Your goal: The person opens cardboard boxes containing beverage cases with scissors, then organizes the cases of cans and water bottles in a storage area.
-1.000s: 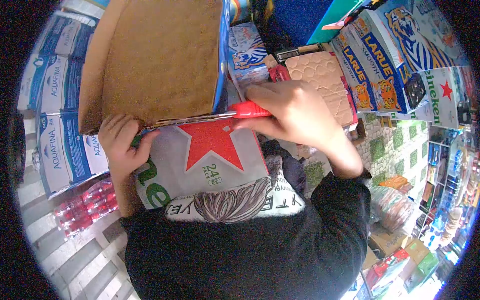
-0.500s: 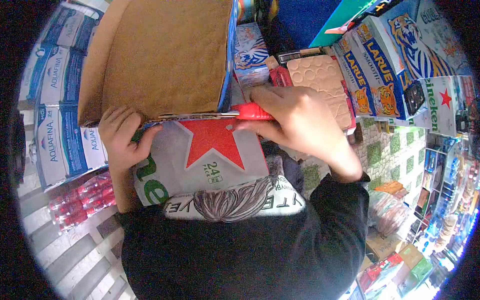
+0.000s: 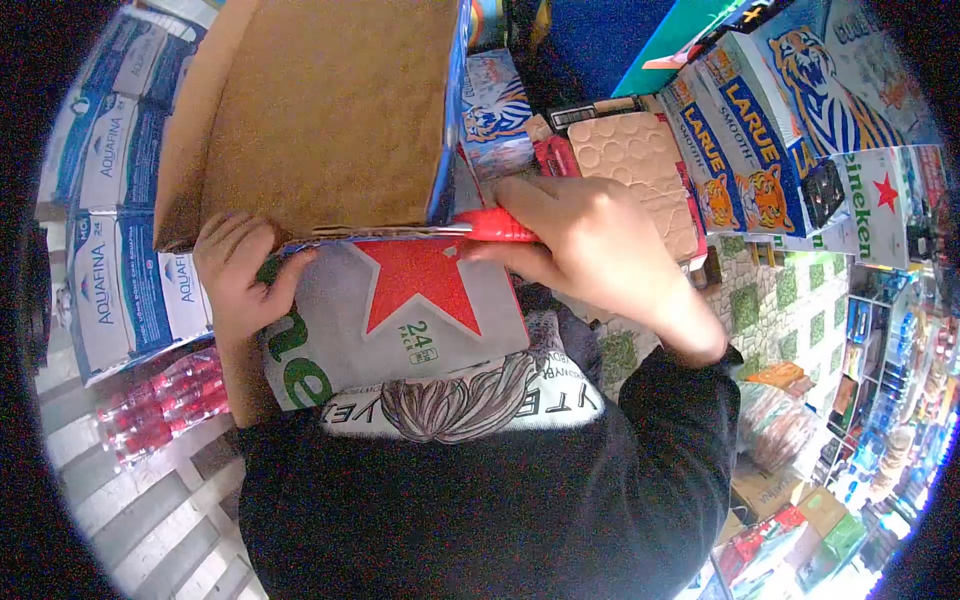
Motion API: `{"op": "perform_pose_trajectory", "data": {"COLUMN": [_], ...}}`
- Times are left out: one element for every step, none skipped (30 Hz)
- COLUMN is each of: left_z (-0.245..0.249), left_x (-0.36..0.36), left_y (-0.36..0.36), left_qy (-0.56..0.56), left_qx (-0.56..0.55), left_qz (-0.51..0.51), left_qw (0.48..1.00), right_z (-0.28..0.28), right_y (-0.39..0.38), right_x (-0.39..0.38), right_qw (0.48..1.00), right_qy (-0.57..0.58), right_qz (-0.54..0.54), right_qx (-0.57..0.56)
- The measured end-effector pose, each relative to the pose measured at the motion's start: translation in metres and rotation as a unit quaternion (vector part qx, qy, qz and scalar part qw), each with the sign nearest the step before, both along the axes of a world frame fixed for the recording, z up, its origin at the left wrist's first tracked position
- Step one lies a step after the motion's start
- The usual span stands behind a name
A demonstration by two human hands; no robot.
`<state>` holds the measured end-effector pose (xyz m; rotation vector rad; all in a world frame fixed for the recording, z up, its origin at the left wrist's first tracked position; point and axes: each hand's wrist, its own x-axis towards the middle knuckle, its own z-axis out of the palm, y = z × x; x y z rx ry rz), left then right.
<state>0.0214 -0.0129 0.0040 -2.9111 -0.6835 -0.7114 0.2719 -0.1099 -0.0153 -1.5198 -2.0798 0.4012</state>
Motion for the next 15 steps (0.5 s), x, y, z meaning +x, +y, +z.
{"op": "perform_pose_trajectory", "data": {"left_z": [0.000,0.000,0.001,0.001,0.001,0.001,0.001,0.000,0.001,0.001,0.001,0.001,0.001,0.002,0.003], "left_x": [-0.001,0.000,0.002,0.004,0.004,0.005,0.005,0.004,0.003,0.003,0.003,0.003,0.002,0.002,0.003], "left_y": [0.000,0.000,0.000,0.001,0.001,0.002,0.002,0.002,0.002,0.002,0.002,0.002,0.001,0.001,0.001], "left_qy": [0.003,0.001,-0.017,-0.036,-0.039,-0.036,-0.032,-0.031,-0.019,-0.008,-0.009,-0.015,-0.023,-0.029,-0.018], "left_qx": [0.002,0.003,-0.004,-0.010,-0.010,-0.016,-0.024,-0.027,-0.026,-0.025,-0.028,-0.019,-0.011,-0.015,-0.015], "left_qz": [0.009,0.014,0.010,0.006,0.006,0.001,-0.007,-0.012,-0.013,-0.014,-0.016,-0.019,-0.018,-0.010,-0.006], "left_qw": [1.000,1.000,1.000,0.999,0.999,0.999,0.999,0.999,0.999,1.000,0.999,1.000,0.999,0.999,1.000], "right_z": [0.000,-0.002,-0.003,-0.005,-0.007,-0.008,-0.007,-0.004,0.001,0.005,0.006,0.005,0.005,0.004,0.003], "right_y": [-0.001,-0.004,-0.008,-0.011,-0.014,-0.016,-0.016,-0.016,-0.014,-0.012,-0.011,-0.011,-0.010,-0.009,-0.010], "right_x": [0.002,0.005,0.008,0.011,0.014,0.016,0.013,0.008,0.004,-0.001,-0.004,-0.004,-0.003,-0.002,0.000], "right_qw": [1.000,1.000,1.000,1.000,0.999,0.998,0.999,0.998,0.999,0.999,0.998,0.998,0.998,0.999,0.999], "right_qy": [-0.002,-0.007,-0.011,-0.014,-0.017,-0.020,-0.003,-0.003,-0.015,-0.027,-0.033,-0.036,-0.035,-0.034,-0.039], "right_qz": [0.005,-0.005,-0.016,-0.014,-0.026,-0.039,-0.041,-0.045,-0.042,-0.039,-0.044,-0.042,-0.035,-0.026,-0.017], "right_qx": [0.001,-0.008,-0.018,-0.017,-0.024,-0.033,-0.029,-0.033,-0.024,-0.016,-0.026,-0.030,-0.027,-0.023,-0.025]}}
